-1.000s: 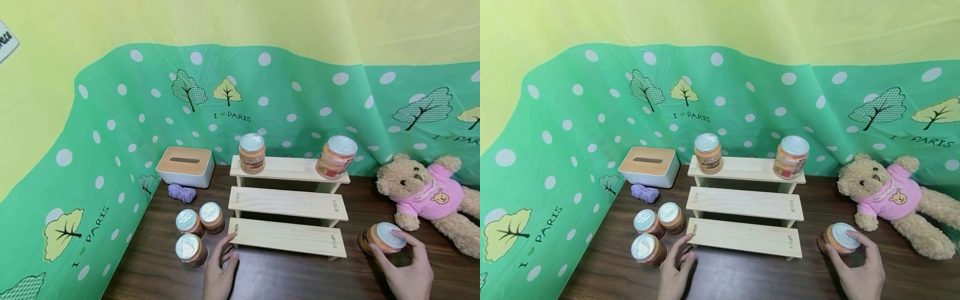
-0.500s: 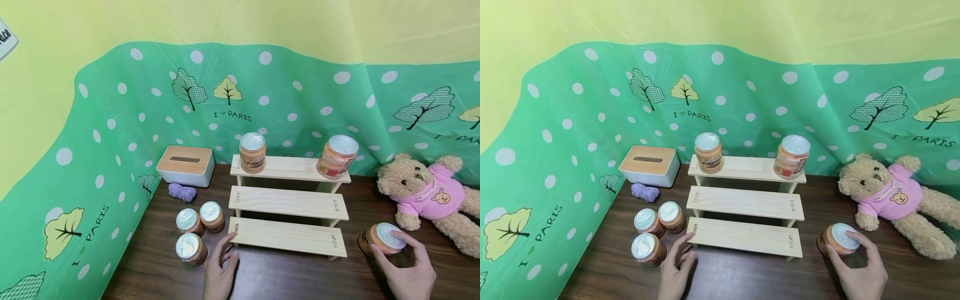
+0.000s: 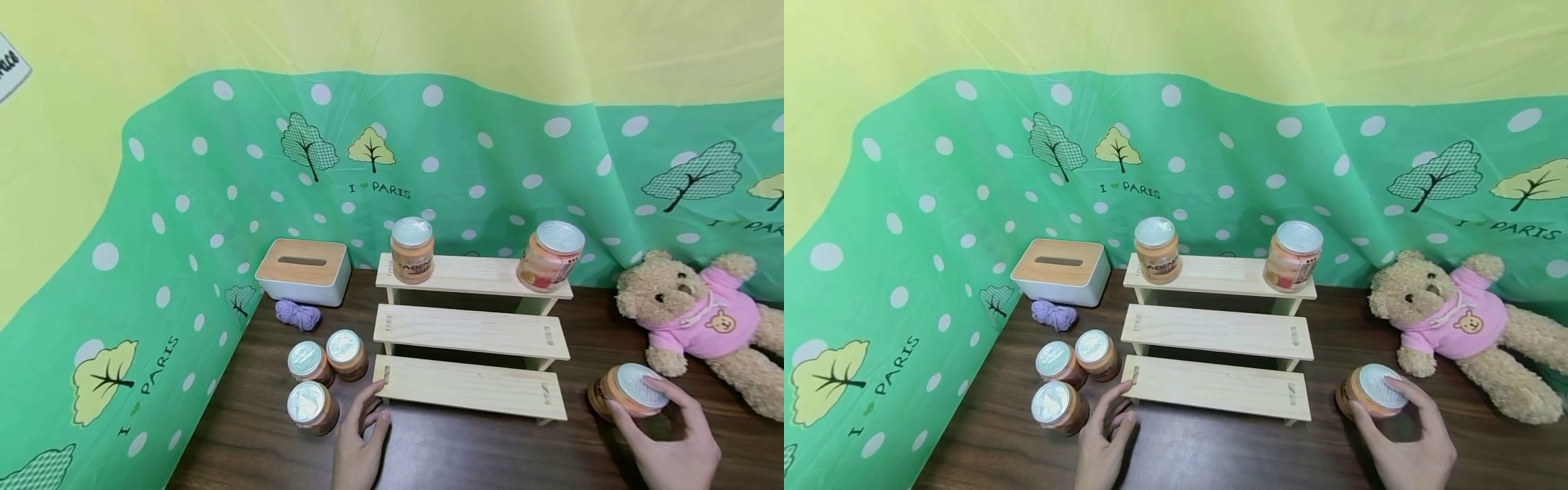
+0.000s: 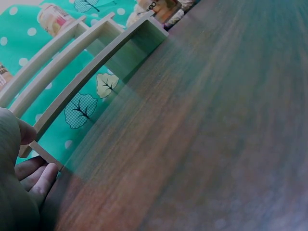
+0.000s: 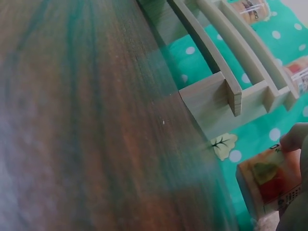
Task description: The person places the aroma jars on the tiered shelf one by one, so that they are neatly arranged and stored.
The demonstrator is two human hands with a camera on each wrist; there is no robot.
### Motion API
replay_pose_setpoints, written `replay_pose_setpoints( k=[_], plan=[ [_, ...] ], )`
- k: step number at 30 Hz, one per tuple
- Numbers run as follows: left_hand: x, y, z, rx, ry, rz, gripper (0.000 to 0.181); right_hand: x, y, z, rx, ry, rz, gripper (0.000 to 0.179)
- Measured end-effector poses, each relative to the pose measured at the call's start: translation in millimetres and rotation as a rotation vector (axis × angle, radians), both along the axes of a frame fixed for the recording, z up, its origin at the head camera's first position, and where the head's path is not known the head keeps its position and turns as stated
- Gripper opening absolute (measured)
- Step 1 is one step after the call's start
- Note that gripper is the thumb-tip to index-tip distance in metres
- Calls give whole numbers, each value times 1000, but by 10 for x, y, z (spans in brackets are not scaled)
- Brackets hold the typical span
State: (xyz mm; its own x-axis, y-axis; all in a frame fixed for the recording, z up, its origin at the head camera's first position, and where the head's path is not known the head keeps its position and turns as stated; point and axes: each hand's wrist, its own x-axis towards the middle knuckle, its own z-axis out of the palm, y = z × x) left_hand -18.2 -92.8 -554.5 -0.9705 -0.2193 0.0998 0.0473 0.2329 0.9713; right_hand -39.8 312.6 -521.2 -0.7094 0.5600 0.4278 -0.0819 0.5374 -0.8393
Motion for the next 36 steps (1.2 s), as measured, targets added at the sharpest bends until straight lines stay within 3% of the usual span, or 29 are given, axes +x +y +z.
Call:
replay_pose_setpoints(
  k=[12, 26, 36],
  plan=[
    [6, 2, 0, 0, -7, -4, 49, 3, -3, 111, 8, 35, 20, 77],
    [-2, -9, -26, 0, 11, -3, 49, 21, -20, 299, 37, 141, 132, 68],
    [-4, -3, -23, 4, 7, -2, 49, -86, -43, 391, -30, 346, 256, 59]
  ],
)
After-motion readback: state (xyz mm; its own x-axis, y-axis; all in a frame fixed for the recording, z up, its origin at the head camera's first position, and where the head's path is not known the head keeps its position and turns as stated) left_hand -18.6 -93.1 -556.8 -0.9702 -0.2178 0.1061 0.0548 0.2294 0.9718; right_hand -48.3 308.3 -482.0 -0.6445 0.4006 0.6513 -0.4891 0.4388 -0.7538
